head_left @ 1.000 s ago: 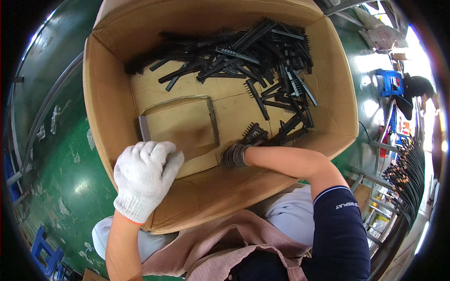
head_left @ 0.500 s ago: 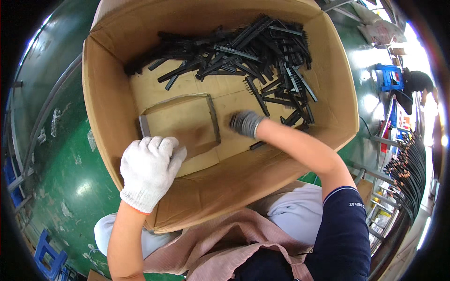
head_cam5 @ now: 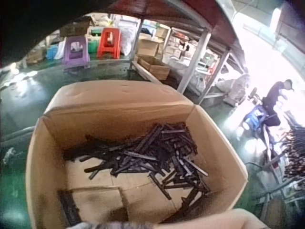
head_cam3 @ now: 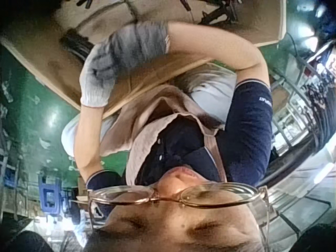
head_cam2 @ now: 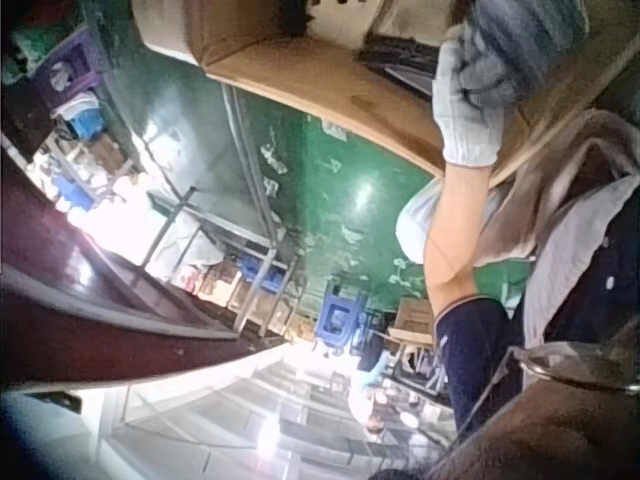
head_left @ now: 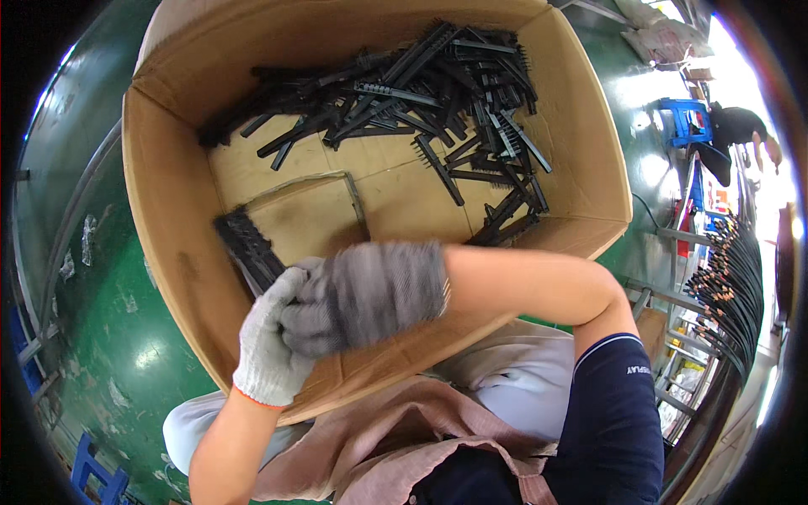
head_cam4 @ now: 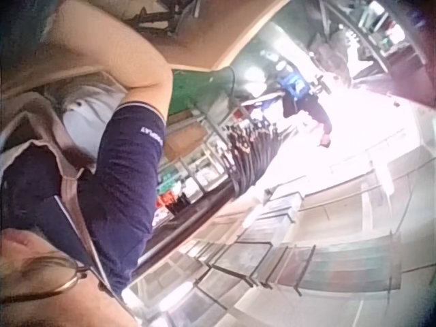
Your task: The person sorts and packs black electrical cables into plastic bags on an assembly table, working by hand while wearing gloves.
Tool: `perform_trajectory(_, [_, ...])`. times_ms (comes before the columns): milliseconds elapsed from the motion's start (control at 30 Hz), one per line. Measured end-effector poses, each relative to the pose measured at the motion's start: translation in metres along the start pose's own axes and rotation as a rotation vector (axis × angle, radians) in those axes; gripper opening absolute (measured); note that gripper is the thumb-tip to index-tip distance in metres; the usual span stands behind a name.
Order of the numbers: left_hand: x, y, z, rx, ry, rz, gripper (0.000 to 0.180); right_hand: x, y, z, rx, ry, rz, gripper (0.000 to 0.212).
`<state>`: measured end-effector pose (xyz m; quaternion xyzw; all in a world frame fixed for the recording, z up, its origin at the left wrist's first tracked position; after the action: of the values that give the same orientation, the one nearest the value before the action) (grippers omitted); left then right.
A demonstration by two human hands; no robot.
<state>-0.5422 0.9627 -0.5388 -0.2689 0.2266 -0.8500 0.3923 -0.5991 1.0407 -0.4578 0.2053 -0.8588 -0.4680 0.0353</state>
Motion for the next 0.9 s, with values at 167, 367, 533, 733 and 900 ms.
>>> perform_trajectory(167, [0.033,0.002,0.001,0.101,-0.299,-0.073,0.025,0.07,-0.037,0.213,-0.859,-0.982,-0.254,0.032])
perform_trajectory(367, [0.04,0.01,0.002,0.118,-0.283,-0.143,0.022,0.006,-0.101,0.381,-1.691,-0.75,-0.264,0.044])
perform_trajectory(533, [0.032,0.006,-0.007,0.14,-0.23,-0.144,0.019,0.022,-0.089,0.4,-1.414,-1.044,-0.231,0.034])
perform_trajectory(733, [0.036,0.018,0.005,0.156,-0.239,-0.194,0.02,0.043,-0.077,0.262,-1.143,-1.082,-0.372,0.026])
perform_trajectory(900, [0.031,0.007,0.001,0.213,-0.23,-0.247,0.017,-0.01,-0.166,0.306,-1.531,-0.777,-0.311,0.027])
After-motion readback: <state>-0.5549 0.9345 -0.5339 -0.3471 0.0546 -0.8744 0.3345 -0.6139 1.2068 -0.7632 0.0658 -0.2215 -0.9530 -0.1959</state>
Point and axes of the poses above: each hand's wrist, its own z-axis away from the middle knuckle, its own y-axis out of the back of the hand, x = y × z, the point moved 6 cm from there along -z, towards the middle knuckle, and after that the axes turned 4 degrees about -z, right-handed, at the moved point
